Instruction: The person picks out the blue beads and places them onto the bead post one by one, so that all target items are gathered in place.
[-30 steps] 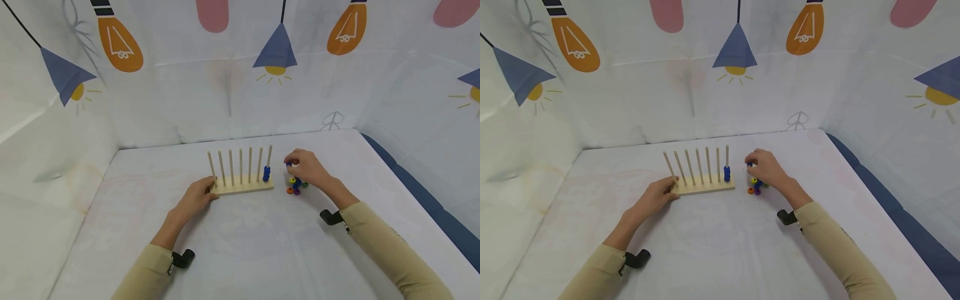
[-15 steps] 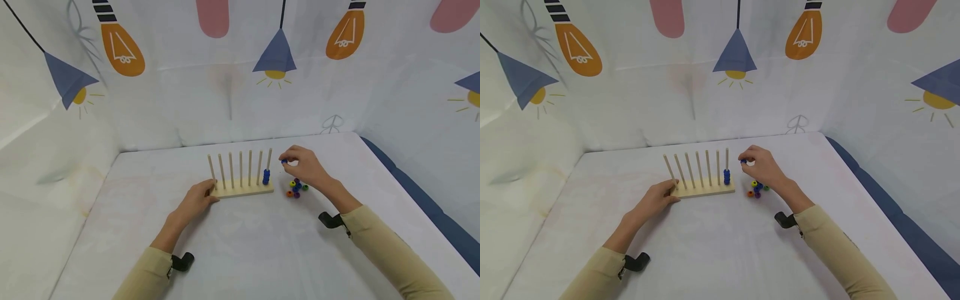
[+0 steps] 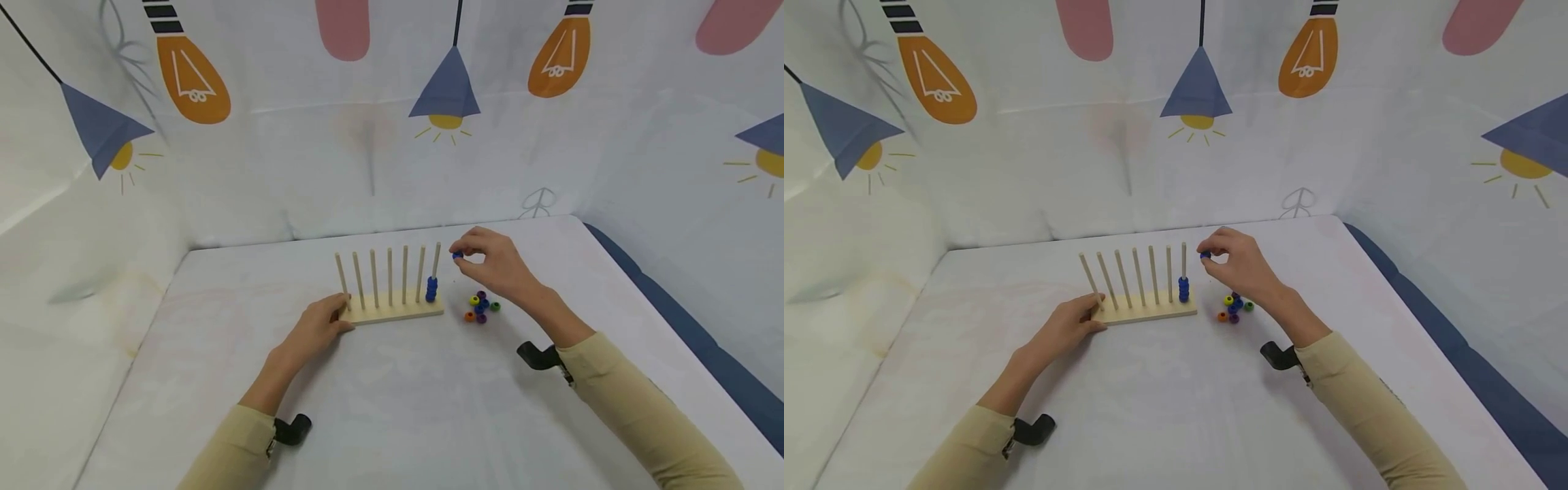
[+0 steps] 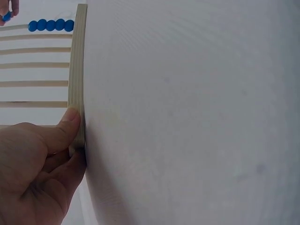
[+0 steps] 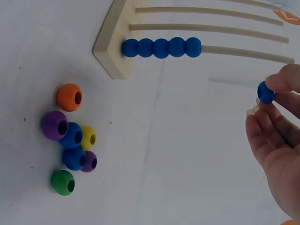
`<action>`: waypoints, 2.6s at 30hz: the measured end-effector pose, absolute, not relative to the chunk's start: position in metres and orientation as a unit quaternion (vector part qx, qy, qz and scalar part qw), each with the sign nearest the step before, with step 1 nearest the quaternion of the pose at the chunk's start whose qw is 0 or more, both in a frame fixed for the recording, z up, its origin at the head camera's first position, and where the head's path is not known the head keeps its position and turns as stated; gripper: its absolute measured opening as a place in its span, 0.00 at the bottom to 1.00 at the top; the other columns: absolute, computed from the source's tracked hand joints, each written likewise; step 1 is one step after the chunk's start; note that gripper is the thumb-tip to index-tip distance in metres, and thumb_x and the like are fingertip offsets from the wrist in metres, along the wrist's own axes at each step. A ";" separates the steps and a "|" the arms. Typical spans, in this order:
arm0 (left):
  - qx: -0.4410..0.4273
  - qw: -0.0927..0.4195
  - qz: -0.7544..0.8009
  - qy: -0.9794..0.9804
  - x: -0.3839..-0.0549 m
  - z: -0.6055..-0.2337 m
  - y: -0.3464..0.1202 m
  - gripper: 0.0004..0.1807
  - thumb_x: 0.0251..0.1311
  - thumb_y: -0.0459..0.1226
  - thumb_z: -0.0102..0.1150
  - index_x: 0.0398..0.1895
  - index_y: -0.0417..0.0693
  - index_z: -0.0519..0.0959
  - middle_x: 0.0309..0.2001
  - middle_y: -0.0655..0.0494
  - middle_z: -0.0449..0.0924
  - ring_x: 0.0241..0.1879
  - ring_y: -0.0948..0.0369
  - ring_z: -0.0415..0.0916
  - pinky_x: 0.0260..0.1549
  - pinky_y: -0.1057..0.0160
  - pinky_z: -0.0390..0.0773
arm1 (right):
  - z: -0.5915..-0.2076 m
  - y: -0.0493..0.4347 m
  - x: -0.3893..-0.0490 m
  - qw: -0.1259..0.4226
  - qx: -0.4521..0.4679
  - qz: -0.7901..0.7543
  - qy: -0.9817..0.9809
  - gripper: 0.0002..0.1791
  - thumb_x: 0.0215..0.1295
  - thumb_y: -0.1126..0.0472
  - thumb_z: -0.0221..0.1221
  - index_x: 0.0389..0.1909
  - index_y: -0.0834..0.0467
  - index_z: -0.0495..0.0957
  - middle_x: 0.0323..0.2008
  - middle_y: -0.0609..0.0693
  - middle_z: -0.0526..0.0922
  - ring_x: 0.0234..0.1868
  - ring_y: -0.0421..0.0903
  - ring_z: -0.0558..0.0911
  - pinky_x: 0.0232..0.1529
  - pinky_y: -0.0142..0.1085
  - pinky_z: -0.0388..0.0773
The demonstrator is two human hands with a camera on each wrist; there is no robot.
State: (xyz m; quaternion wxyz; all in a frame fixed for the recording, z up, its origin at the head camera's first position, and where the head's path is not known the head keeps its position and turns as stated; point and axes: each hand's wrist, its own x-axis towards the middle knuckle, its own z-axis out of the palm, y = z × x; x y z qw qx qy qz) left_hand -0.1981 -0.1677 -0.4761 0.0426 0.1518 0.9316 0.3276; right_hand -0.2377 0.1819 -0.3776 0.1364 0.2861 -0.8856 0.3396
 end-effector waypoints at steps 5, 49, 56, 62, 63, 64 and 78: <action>0.151 0.044 0.327 0.932 -0.197 -0.479 -0.169 0.24 0.60 0.36 0.68 0.59 0.44 0.76 0.51 0.50 0.81 0.44 0.59 0.74 0.46 0.57 0.76 | -0.371 0.176 -0.237 0.145 0.288 0.361 -0.875 0.10 0.61 0.68 0.64 0.42 0.55 0.85 0.40 0.49 0.82 0.42 0.49 0.80 0.50 0.47 0.81; 0.144 0.046 0.335 0.930 -0.198 -0.475 -0.168 0.28 0.60 0.36 0.68 0.64 0.43 0.74 0.58 0.47 0.80 0.51 0.57 0.75 0.52 0.53 0.76 | -0.352 0.150 -0.235 0.139 0.298 0.412 -0.850 0.12 0.62 0.70 0.64 0.45 0.58 0.85 0.44 0.51 0.82 0.45 0.46 0.80 0.54 0.41 0.81; 0.141 0.049 0.339 0.929 -0.198 -0.475 -0.167 0.29 0.60 0.37 0.68 0.65 0.43 0.73 0.60 0.47 0.79 0.54 0.56 0.75 0.55 0.52 0.75 | -0.359 0.151 -0.236 0.137 0.281 0.408 -0.858 0.09 0.63 0.65 0.66 0.43 0.57 0.85 0.42 0.50 0.83 0.44 0.46 0.80 0.51 0.32 0.80; 0.144 0.042 0.336 0.930 -0.198 -0.477 -0.167 0.26 0.59 0.37 0.68 0.61 0.45 0.75 0.55 0.50 0.81 0.48 0.59 0.74 0.50 0.56 0.75 | -0.365 0.151 -0.237 0.130 0.271 0.411 -0.860 0.08 0.63 0.62 0.67 0.42 0.55 0.85 0.42 0.49 0.83 0.44 0.44 0.80 0.50 0.29 0.80; 0.144 0.042 0.336 0.930 -0.198 -0.476 -0.167 0.25 0.59 0.37 0.68 0.60 0.46 0.76 0.54 0.51 0.81 0.46 0.59 0.73 0.49 0.56 0.75 | -0.366 0.151 -0.237 0.128 0.270 0.409 -0.862 0.08 0.62 0.61 0.68 0.42 0.55 0.85 0.42 0.49 0.83 0.44 0.44 0.80 0.50 0.32 0.81; 0.145 0.042 0.336 0.930 -0.198 -0.476 -0.167 0.24 0.60 0.37 0.68 0.59 0.46 0.76 0.52 0.51 0.81 0.44 0.59 0.73 0.47 0.57 0.75 | -0.367 0.151 -0.237 0.127 0.269 0.408 -0.863 0.08 0.63 0.61 0.68 0.42 0.56 0.85 0.42 0.49 0.83 0.43 0.44 0.81 0.51 0.36 0.81; 0.146 0.041 0.334 0.930 -0.197 -0.475 -0.167 0.24 0.60 0.37 0.68 0.60 0.45 0.75 0.51 0.51 0.81 0.44 0.60 0.73 0.46 0.57 0.75 | -0.384 0.149 -0.238 0.073 0.234 0.417 -0.876 0.06 0.62 0.65 0.67 0.39 0.57 0.82 0.39 0.50 0.83 0.41 0.43 0.81 0.50 0.39 0.82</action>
